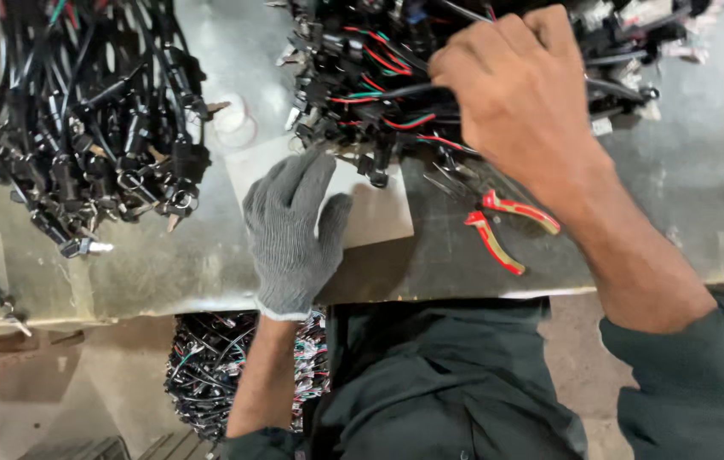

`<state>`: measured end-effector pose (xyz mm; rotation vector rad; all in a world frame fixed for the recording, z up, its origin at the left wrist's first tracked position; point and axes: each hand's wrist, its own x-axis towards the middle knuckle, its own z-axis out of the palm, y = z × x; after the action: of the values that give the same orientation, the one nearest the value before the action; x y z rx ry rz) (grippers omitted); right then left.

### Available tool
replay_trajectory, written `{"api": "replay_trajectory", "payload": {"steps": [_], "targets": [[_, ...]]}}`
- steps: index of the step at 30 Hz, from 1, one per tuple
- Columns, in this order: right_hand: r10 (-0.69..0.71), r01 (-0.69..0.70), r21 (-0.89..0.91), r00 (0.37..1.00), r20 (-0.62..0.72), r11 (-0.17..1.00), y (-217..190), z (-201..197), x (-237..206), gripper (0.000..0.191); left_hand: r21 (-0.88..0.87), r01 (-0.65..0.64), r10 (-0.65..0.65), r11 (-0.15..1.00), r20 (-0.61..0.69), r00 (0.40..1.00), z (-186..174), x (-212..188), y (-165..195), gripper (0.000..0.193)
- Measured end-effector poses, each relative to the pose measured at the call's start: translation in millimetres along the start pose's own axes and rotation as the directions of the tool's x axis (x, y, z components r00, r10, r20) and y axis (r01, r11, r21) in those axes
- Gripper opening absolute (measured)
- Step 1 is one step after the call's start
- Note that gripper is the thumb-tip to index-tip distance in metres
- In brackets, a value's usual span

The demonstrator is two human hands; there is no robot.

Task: The person sorts through large piles of black cable harnesses on a metal workbench, picks up individual harnesses, and uses red-handled pliers to crimp and fit connector components onto the cable ends, placing processed harnesses back onto the table piles.

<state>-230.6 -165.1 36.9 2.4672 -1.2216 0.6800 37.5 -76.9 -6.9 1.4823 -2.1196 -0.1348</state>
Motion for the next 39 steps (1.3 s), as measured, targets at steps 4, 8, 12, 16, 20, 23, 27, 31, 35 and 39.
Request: {"api": "replay_trajectory", "payload": {"steps": [4,8,12,16,20,23,27,31,35,39], "targets": [[-0.015,0.027,-0.109,0.994,0.110,0.994,3,1,-7,0.020,-0.093,-0.025,0.019,0.995,-0.056,0.998,3,40,-10,0.056],[-0.025,0.024,-0.058,1.000,-0.005,0.998,-2,1,-9,0.011,-0.227,-0.088,0.084,0.970,-0.025,0.996,19,85,-26,0.063],[-0.008,0.018,0.070,0.992,-0.129,0.997,-4,-18,-5,0.017,-0.097,-0.316,0.308,0.944,-0.094,0.947,16,100,-32,0.061],[0.393,-0.282,0.385,0.885,-0.249,0.879,-20,-33,-21,0.017,-0.600,-0.031,0.051,0.799,0.016,0.999,-10,77,-7,0.040],[0.763,-0.251,0.928,0.644,-0.053,0.276,-60,-20,-50,0.024,-0.815,0.205,-0.019,0.542,0.232,0.973,-21,28,40,0.037],[0.645,-0.277,0.910,0.642,0.415,-0.309,-97,-20,-74,0.037,-0.723,0.232,0.017,0.651,0.319,0.948,-6,-1,64,0.037],[0.638,-0.148,0.811,0.545,0.544,-0.566,-128,-31,-89,0.029,-0.550,0.291,-0.045,0.783,0.417,0.908,23,-18,71,0.040],[0.593,-0.315,0.879,0.651,0.474,-0.357,-128,-58,-94,0.023,-0.889,0.230,0.384,0.397,0.388,0.838,26,-16,52,0.027],[0.644,-0.696,0.629,0.664,0.379,0.348,-115,-76,-105,0.022,-0.912,0.159,0.238,0.378,0.262,0.935,9,-12,42,0.037],[0.284,-0.328,0.464,0.945,0.164,0.823,-122,-48,-105,0.015,-0.894,0.196,-0.334,0.402,0.057,0.941,-13,-9,51,0.039]]}}
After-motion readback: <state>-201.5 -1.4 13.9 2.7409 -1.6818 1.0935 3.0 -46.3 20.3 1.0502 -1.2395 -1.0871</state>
